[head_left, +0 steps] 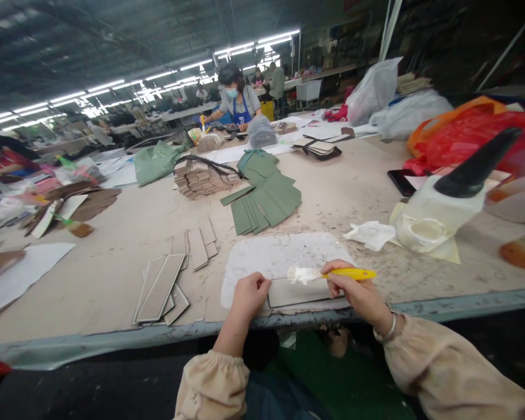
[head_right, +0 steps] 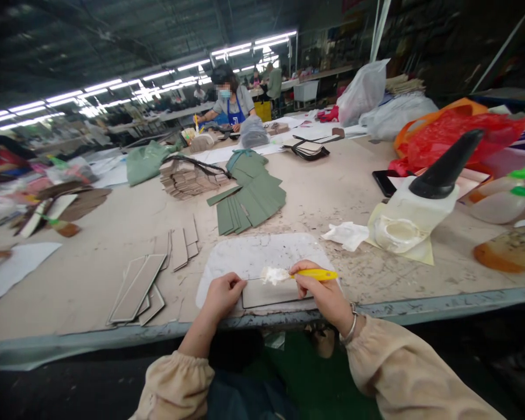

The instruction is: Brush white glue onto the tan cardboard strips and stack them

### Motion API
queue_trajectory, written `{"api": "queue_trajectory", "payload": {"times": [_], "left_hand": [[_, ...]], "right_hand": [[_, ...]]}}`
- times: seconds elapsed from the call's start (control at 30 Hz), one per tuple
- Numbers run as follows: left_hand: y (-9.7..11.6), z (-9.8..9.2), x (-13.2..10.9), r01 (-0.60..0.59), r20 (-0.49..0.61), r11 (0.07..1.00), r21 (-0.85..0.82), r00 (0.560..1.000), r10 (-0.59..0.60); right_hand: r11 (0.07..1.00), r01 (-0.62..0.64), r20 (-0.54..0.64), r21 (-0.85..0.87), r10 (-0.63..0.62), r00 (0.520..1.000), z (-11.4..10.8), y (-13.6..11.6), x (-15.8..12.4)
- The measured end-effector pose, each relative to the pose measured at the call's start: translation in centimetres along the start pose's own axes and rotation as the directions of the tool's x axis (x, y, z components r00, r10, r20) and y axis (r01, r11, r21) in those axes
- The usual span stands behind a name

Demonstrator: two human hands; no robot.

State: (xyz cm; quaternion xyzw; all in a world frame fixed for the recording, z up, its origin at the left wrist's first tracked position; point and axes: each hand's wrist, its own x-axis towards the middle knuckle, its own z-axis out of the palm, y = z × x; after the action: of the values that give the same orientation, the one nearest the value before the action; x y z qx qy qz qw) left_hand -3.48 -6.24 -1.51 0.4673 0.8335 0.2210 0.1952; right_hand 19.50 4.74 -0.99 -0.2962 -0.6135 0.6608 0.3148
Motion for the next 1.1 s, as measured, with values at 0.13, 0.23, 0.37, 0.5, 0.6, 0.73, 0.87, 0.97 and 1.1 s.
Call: {"api": "queue_trajectory", "payload": {"times": [0.13,0.23,0.37,0.5,0.6,0.73,0.87,0.97,1.1], "left_hand": [[0.0,-0.3,0.1,-0.021,0.035,0.999,0.05,0.999,0.02],[0.1,-0.4,0.1,-0.023,0.056,0.996,0.088,0.998,0.018],[0.4,-0.6,0.2,-0.018,0.074,0.991,0.132,0.997,0.008],[0.5,-0.6,0.2,-0.017,0.083,0.985,0.174,0.997,0.002],[0.5,-0.5,0.1,-0.016,0.088,0.978,0.207,0.996,-0.003],[0.5,-0.2,-0.1,-0.011,0.087,0.969,0.247,0.996,-0.011],[0.8,-0.3,-0.2,-0.021,0.09,0.962,0.271,0.996,-0.004],[0.9,-0.4,-0.2,-0.029,0.091,0.959,0.281,0.996,0.004],[0.8,-0.4,-0.1,-0.041,0.094,0.958,0.285,0.995,0.015]], "right_hand": [[0.996,-0.072,0.045,-0.053,0.075,0.996,1.3,-0.1,0.1],[0.988,-0.089,0.068,-0.125,0.098,0.993,2.4,-0.5,0.3],[0.96,-0.043,0.104,-0.275,0.075,0.992,3.8,-0.7,0.6],[0.919,0.018,0.139,-0.395,0.041,0.989,4.3,-0.7,0.8],[0.902,0.031,0.126,-0.43,0.026,0.992,4.1,-0.9,0.9],[0.9,0.058,0.121,-0.431,-0.005,0.993,2.9,-1.2,0.9],[0.891,0.031,0.081,-0.453,0.006,0.997,1.0,-1.7,0.8],[0.88,-0.024,0.024,-0.474,0.04,0.999,-0.5,-2.0,0.6],[0.863,-0.081,-0.063,-0.499,0.058,0.996,-2.7,-2.4,0.5]]}}
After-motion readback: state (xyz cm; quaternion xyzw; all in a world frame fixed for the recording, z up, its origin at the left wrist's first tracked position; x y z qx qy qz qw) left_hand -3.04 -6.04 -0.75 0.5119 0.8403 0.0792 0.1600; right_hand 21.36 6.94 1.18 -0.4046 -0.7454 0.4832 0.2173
